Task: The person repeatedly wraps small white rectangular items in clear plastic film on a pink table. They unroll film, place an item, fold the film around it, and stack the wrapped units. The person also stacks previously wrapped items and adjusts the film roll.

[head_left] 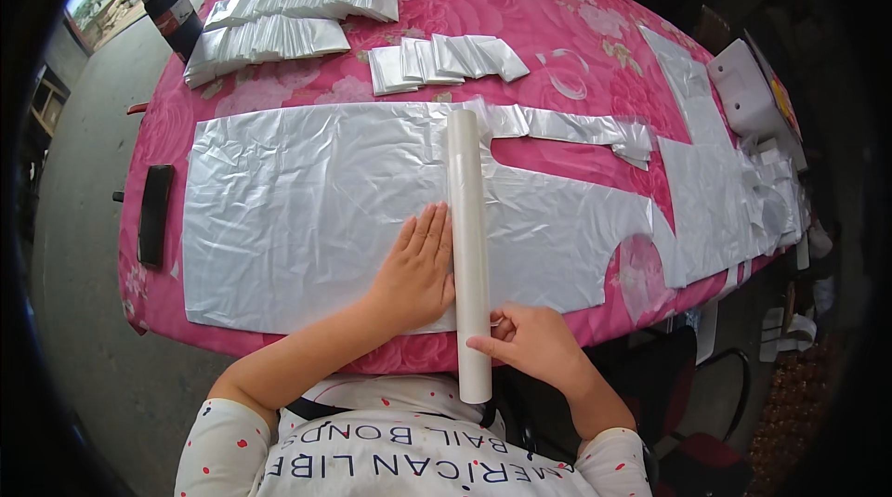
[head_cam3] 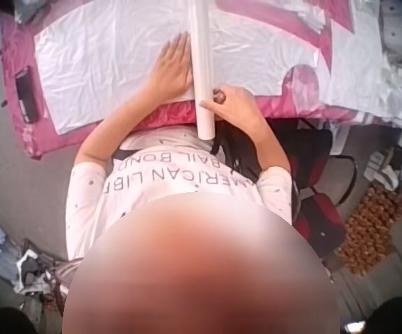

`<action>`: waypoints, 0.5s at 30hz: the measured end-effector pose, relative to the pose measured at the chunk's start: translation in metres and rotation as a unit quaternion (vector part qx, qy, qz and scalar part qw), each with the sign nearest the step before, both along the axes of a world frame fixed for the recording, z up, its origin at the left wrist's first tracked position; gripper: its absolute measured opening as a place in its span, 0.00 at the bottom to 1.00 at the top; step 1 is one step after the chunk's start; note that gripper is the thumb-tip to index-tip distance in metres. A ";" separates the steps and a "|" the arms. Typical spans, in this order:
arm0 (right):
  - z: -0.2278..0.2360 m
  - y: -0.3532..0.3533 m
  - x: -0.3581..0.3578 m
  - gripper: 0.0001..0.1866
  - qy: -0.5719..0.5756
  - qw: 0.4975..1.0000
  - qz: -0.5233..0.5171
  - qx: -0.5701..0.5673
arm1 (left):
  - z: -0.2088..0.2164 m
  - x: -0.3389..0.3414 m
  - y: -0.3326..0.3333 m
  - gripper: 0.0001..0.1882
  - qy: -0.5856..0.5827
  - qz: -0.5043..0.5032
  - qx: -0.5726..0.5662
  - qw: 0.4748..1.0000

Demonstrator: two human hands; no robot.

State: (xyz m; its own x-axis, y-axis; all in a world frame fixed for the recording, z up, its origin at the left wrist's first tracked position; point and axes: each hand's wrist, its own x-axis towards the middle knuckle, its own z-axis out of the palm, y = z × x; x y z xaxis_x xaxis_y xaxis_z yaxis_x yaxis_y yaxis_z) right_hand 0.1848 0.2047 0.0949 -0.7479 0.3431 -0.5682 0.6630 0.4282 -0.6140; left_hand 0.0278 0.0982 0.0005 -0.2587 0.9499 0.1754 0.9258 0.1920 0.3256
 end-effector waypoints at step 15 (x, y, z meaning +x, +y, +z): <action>-0.099 0.140 -0.172 0.12 0.456 0.617 -0.429 -0.477 | -0.004 0.000 0.001 0.33 0.006 0.005 0.028 1.000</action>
